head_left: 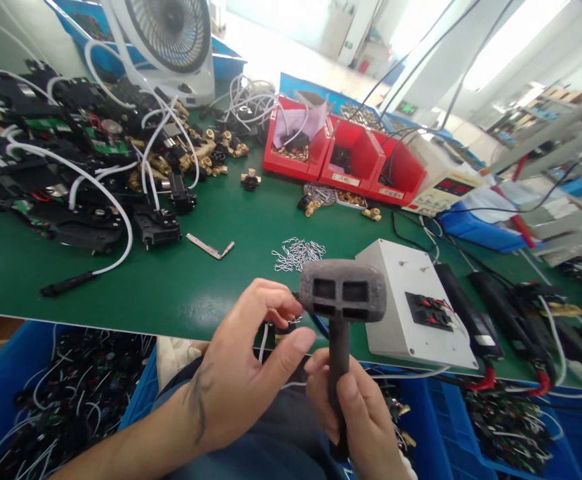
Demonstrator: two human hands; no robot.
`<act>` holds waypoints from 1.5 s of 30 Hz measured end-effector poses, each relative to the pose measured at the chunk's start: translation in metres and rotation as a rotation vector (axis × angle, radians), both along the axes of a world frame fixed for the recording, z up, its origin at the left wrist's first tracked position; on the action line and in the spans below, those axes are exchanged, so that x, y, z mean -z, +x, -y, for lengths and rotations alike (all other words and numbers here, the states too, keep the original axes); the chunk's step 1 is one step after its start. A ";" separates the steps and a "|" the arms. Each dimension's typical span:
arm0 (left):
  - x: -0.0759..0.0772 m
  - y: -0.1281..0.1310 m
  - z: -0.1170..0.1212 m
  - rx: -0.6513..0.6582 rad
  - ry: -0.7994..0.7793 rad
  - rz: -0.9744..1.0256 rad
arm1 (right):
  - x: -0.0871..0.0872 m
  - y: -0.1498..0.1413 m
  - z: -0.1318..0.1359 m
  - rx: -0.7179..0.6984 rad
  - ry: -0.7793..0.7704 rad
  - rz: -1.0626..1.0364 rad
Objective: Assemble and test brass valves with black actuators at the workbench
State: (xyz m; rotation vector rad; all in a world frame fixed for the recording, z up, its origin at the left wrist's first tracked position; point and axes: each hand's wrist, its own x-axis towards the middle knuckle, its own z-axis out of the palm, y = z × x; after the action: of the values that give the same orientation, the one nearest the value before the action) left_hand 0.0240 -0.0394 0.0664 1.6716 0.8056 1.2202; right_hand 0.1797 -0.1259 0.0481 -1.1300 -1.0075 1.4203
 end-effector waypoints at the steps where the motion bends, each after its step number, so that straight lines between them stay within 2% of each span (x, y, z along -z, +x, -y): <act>1: 0.000 0.000 0.001 0.054 -0.019 -0.046 | 0.000 -0.001 -0.001 0.033 0.019 0.058; 4: -0.003 0.001 0.004 0.135 -0.034 -0.126 | 0.001 -0.003 -0.003 0.144 0.089 0.266; 8: -0.003 0.006 0.007 0.122 -0.075 -0.155 | 0.002 -0.008 -0.003 0.228 0.176 0.561; 11: -0.001 0.010 0.006 0.079 -0.136 -0.156 | 0.000 -0.012 -0.003 0.184 0.193 0.769; 14: 0.000 0.010 -0.005 0.101 -0.259 -0.068 | -0.004 -0.013 -0.006 0.076 0.326 0.930; 16: -0.002 0.006 -0.024 0.089 -0.299 -0.054 | -0.007 -0.011 -0.011 0.054 0.409 0.955; 18: -0.004 -0.001 -0.051 -0.030 -0.238 -0.179 | -0.009 -0.007 -0.016 0.085 0.430 0.965; 20: -0.004 -0.009 -0.084 -0.159 -0.102 -0.447 | -0.009 -0.001 -0.019 0.156 0.421 0.995; 22: 0.001 -0.015 -0.118 -0.316 0.099 -0.831 | -0.006 0.006 -0.019 0.219 0.409 1.019; 25: 0.014 -0.020 -0.161 -0.364 0.153 -0.956 | 0.001 0.016 -0.015 0.254 0.372 1.036; 28: 0.027 -0.022 -0.180 -0.373 0.153 -1.018 | 0.007 0.021 -0.013 0.239 0.336 1.040; 30: 0.029 -0.023 -0.173 -0.406 0.194 -1.011 | 0.010 0.022 -0.015 0.216 0.324 1.031; 33: 0.020 -0.021 -0.129 -0.403 0.322 -0.849 | 0.015 0.019 -0.022 0.154 0.323 1.012; 35: 0.013 -0.018 -0.086 -0.215 0.378 -0.738 | 0.017 0.017 -0.027 0.102 0.331 0.982; 37: 0.011 -0.015 -0.043 -0.026 0.376 -0.732 | 0.018 0.016 -0.032 0.064 0.328 0.929; 39: 0.016 -0.011 -0.013 0.042 0.385 -0.772 | 0.018 0.018 -0.034 0.047 0.313 0.871; 42: 0.030 -0.004 0.005 -0.013 0.445 -0.804 | 0.016 0.024 -0.035 -0.017 0.254 0.712; 45: 0.040 0.003 0.002 -0.102 0.497 -0.783 | 0.014 0.029 -0.035 -0.042 0.180 0.568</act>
State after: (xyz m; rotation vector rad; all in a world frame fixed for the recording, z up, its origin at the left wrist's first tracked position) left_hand 0.0274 -0.0411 0.0260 2.6143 1.1100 0.8477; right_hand 0.2090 -0.0906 0.0342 -1.4164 -1.5285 1.0275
